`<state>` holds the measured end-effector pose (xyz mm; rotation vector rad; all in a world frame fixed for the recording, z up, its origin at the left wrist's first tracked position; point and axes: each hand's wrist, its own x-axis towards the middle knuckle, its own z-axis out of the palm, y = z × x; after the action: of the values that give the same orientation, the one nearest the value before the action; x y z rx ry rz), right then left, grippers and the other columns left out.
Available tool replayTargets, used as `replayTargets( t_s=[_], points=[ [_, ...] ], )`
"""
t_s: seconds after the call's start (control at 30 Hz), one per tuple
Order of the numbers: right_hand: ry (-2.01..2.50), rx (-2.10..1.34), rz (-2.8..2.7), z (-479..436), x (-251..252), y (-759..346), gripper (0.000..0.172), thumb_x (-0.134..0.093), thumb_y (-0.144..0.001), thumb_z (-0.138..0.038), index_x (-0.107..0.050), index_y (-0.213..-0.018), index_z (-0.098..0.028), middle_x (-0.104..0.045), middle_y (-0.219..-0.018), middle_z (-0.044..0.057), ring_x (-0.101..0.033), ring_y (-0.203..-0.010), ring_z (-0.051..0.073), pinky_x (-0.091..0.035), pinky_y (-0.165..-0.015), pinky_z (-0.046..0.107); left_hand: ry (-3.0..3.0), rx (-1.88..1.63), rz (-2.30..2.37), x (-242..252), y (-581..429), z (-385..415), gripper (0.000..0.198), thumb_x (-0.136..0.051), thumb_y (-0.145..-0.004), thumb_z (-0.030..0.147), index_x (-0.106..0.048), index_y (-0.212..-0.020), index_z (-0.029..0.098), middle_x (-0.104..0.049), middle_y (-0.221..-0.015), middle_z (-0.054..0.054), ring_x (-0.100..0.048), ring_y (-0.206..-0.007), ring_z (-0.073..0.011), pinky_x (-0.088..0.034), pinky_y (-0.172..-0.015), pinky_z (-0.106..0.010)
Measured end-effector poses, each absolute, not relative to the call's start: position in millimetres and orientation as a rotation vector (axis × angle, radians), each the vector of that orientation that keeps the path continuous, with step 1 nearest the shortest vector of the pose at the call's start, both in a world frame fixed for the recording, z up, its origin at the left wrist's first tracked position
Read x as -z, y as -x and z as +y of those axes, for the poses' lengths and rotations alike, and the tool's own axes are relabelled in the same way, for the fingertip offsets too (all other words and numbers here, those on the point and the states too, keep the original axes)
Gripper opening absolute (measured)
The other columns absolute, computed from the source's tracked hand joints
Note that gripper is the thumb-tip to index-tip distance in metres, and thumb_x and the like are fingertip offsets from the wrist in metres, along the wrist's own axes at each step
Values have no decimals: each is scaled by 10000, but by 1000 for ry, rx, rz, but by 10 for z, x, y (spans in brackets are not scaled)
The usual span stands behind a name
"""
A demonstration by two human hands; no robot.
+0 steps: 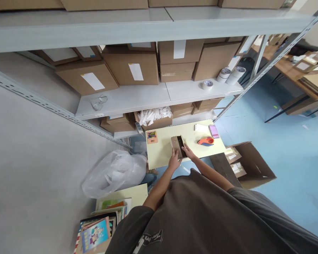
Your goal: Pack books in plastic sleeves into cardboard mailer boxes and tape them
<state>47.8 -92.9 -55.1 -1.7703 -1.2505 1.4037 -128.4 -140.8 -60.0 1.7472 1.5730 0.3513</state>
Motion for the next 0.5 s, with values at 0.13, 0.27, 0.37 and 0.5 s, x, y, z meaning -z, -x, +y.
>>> replayTargets(
  t_s=[0.13,0.27,0.37,0.5],
  points=[
    [2008,-1270,-1466,-929,482,-396,834,-531,-991,-688,-413,-1669,-217,-561,-1607,138,-506,-1512,321,-385,-1257,457,-1594,-376,1582,675,1259,-1455,826,-703,-976,353,-340,-1712,258,-109,-1806,-184,-567,-1444,-393,-516,-1155,-499],
    [2260,-1168,-1656,-928,367,-282,797,-527,-1041,-574,-283,-1718,-230,-629,-1522,172,-624,-1385,315,-475,-1127,406,-1509,-405,1539,713,1230,-1503,877,-722,-949,290,-309,-1723,272,-165,-1801,-168,-542,-1467,-382,-483,-1193,-500],
    [2425,-1137,-1734,-897,267,-197,798,-508,-1050,-567,-223,-1733,-270,-667,-1453,183,-668,-1311,326,-491,-1063,409,-1481,-446,1482,713,1246,-1519,893,-725,-923,203,-320,-1719,207,-200,-1787,-199,-473,-1522,-383,-457,-1219,-482],
    [2469,-1053,-1832,-877,223,-138,848,-525,-1020,-602,-208,-1735,-273,-571,-1538,220,-619,-1354,366,-479,-1073,462,-1377,-556,1403,719,1323,-1513,920,-746,-879,136,-354,-1708,214,-286,-1760,-201,-508,-1485,-395,-496,-1176,-483]
  ],
)
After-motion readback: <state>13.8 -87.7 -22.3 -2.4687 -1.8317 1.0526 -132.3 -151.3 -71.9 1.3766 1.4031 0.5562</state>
